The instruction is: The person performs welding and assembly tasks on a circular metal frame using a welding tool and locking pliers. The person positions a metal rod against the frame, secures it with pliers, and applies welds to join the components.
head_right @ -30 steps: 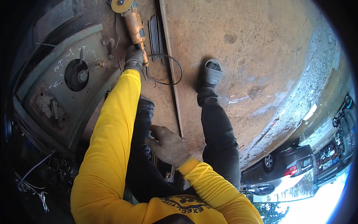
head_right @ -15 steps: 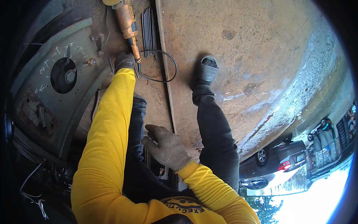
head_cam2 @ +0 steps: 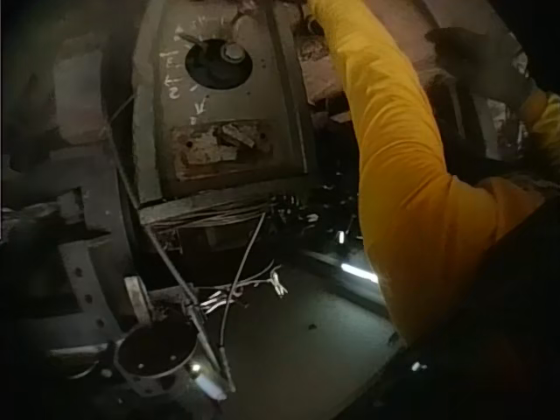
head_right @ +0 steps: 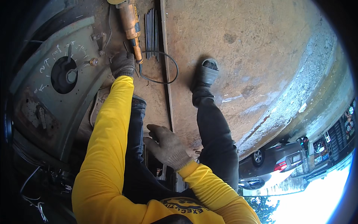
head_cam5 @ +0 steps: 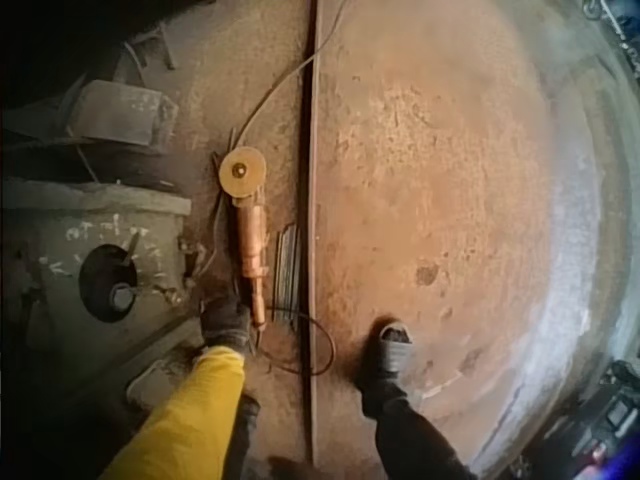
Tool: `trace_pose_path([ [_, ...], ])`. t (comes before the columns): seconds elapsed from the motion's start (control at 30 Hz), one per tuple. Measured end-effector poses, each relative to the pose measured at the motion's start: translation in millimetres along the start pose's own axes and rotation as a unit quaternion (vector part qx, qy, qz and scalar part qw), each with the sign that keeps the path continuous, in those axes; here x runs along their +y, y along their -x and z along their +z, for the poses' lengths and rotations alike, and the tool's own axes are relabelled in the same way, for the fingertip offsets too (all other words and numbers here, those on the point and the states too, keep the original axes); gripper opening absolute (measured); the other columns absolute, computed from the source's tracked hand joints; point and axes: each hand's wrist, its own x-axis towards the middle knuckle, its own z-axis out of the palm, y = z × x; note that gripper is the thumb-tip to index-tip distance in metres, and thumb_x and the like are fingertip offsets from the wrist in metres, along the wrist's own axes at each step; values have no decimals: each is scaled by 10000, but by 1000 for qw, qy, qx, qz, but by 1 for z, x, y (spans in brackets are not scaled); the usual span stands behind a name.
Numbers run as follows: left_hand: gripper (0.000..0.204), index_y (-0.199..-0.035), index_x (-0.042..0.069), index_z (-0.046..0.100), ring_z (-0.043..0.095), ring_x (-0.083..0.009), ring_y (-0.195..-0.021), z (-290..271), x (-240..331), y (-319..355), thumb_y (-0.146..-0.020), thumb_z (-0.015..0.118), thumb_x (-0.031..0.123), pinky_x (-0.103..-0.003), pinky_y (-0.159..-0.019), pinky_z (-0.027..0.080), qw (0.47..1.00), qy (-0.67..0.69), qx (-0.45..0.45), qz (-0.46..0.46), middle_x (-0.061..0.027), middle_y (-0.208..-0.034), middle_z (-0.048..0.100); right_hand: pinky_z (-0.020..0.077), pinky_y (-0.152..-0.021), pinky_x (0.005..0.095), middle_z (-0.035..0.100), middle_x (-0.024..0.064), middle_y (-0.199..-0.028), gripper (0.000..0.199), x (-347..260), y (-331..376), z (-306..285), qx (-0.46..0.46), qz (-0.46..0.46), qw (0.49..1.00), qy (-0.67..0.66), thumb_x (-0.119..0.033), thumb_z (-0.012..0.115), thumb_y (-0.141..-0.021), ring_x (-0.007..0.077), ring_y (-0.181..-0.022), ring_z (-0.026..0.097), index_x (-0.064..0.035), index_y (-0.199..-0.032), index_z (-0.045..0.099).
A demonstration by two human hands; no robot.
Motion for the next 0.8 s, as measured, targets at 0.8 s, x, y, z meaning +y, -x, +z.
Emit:
trace_pose_path([
  [0.8, 184, -967, 42, 690, 679, -396, -898, -14, -3, 30, -878, 641, 195, -451, -847, 549, 961, 155, 218, 75, -195, -986, 697, 526, -989, 428, 673, 269, -1201, 576, -2, -8, 5, 15, 15, 1000, -23, -359, 646, -959, 356, -1138, 675, 36, -1371, 560],
])
